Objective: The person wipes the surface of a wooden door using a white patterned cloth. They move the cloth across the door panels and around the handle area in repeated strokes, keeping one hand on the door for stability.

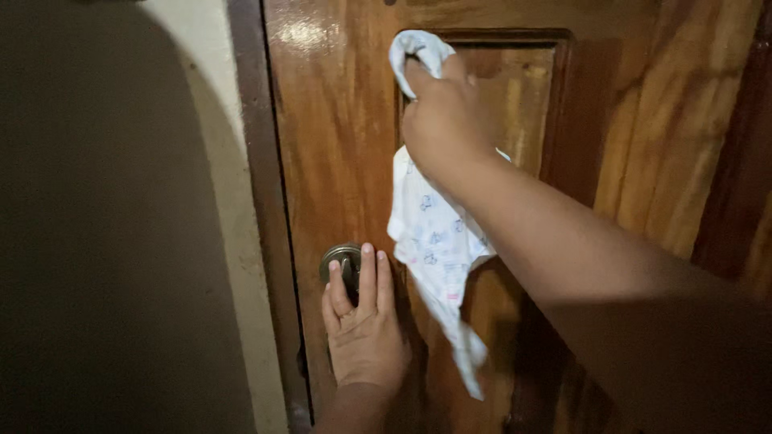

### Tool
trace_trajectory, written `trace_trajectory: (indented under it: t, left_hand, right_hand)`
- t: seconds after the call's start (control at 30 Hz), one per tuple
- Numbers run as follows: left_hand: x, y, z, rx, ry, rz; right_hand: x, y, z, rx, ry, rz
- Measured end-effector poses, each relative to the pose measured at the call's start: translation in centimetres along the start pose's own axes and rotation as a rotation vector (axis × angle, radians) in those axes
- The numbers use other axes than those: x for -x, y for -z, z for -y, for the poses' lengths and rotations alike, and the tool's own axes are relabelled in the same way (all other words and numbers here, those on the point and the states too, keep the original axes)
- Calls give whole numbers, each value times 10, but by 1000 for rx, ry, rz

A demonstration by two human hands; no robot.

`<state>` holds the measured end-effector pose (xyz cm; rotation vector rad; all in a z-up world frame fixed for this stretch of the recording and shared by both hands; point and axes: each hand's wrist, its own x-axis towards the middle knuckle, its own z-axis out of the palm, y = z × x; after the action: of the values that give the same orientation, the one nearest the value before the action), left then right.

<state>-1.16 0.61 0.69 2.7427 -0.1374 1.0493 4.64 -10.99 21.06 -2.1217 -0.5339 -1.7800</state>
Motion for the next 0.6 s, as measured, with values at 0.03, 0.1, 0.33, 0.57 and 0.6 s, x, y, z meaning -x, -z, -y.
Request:
trace_trajectory:
  t: [0.03,0.1,0.33,0.57,0.6]
  left_hand:
    - [0,2,-2,21,-10,-28]
    - [-3,9,-5,-17,32,143]
    - [2,-2,4,-88,-54,38]
    - [2,-3,5,-4,-36,-2]
    - [3,1,4,-13,-42,-30]
  right_hand:
    - [3,0,-3,34,10,24]
    - [13,2,-4,100,43,78]
    - [137,4,12,162,86,179]
    - [238,8,-1,210,152,452]
    - [244,10,-7,209,231,460]
